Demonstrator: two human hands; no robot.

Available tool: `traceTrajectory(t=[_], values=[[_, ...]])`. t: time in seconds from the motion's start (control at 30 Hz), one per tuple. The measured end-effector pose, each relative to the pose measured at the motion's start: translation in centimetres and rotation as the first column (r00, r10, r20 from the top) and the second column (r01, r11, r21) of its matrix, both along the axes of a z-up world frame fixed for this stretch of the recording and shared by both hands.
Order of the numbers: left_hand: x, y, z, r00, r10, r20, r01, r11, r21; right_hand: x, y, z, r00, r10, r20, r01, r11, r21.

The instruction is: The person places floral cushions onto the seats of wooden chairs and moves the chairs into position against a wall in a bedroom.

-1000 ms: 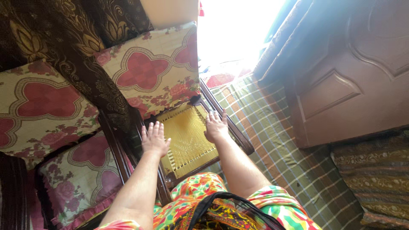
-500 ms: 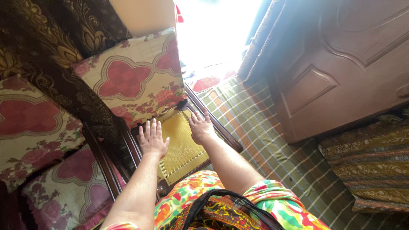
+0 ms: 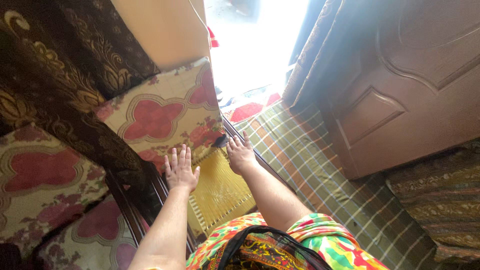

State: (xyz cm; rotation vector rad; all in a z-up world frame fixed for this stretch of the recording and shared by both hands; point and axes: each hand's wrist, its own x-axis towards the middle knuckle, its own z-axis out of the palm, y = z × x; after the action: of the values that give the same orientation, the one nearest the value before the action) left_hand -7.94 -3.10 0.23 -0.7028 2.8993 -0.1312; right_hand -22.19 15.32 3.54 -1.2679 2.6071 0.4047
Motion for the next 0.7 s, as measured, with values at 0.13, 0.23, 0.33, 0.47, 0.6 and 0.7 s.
traceTrajectory(t=[0.13, 0.23, 0.33, 0.47, 0.6, 0.7], values=[[-1.9, -3.2, 0.6, 0.999, 0.021, -0.044, -0.021, 1.000, -0.009, -1.6, -3.0, 0.8, 1.000, 0.017, 0.011, -0.017, 1.000, 0.004], [-3.0, -4.7, 1.4, 0.998, 0.050, -0.044, -0.050, 0.999, -0.004, -2.7, -5.3, 1.3, 1.000, 0.023, 0.017, -0.023, 1.000, -0.007], [-4.1, -5.8, 2.1, 0.997, 0.073, -0.037, -0.073, 0.997, 0.014, -3.6, -7.0, 1.8, 1.000, 0.023, 0.014, -0.023, 1.000, 0.006], [-4.8, -7.8, 2.5, 0.996, 0.066, -0.052, -0.065, 0.998, 0.022, -4.1, -8.9, 2.0, 1.000, 0.006, 0.015, -0.007, 0.999, 0.035], [-5.4, -10.4, 2.7, 0.995, 0.041, -0.089, -0.040, 0.999, 0.014, -4.6, -10.7, 1.5, 0.999, -0.020, 0.039, 0.020, 1.000, 0.011], [-5.9, -12.4, 2.9, 0.991, 0.019, -0.134, -0.023, 0.999, -0.026, -4.6, -11.7, 0.9, 1.000, 0.001, 0.018, 0.000, 1.000, -0.013]])
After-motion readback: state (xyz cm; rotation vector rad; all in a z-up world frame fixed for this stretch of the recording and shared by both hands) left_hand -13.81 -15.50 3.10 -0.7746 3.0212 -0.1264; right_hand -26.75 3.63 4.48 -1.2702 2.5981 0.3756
